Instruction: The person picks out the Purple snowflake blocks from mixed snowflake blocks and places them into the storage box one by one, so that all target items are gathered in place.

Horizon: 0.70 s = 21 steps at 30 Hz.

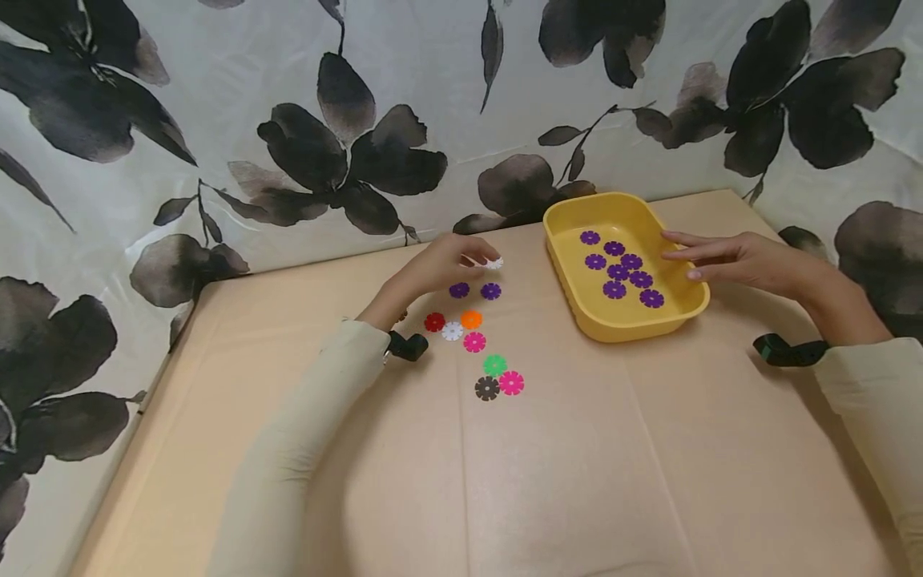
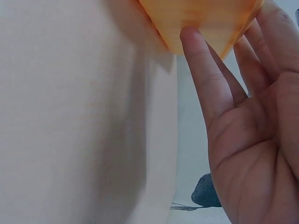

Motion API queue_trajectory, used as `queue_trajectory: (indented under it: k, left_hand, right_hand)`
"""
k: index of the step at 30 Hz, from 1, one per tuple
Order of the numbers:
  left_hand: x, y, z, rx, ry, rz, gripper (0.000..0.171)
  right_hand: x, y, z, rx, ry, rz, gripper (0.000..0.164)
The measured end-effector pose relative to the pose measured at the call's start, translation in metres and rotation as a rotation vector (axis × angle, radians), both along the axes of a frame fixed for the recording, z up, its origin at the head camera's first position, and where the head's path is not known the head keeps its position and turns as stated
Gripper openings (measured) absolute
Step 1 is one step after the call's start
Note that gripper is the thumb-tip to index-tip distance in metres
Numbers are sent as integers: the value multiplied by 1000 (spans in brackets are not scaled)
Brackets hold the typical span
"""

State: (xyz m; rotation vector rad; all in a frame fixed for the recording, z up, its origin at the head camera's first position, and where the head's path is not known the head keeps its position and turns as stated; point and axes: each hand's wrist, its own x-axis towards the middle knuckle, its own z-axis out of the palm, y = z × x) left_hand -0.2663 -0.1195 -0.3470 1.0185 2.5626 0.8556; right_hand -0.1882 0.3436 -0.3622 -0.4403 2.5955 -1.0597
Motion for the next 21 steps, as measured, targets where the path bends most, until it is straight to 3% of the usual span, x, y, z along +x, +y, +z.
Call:
queue_trajectory:
  k: [4,10,15,21]
  left_hand:
    - [-1,-22,-10,-3,-23,67,34]
    - [0,-40,-17,-61,-75,136,44]
    - [0,-45,-21,-54,-129,148,47]
    - [-2,-50,-29,-18,-141,168,39]
  right_hand:
    - [0,-1,0,0,5,2,45]
    - [1,-3,-1,5,14,-2,45]
    - [4,-3,0,1,11,-7,45]
    - [2,-1,1,14,15,-5,45]
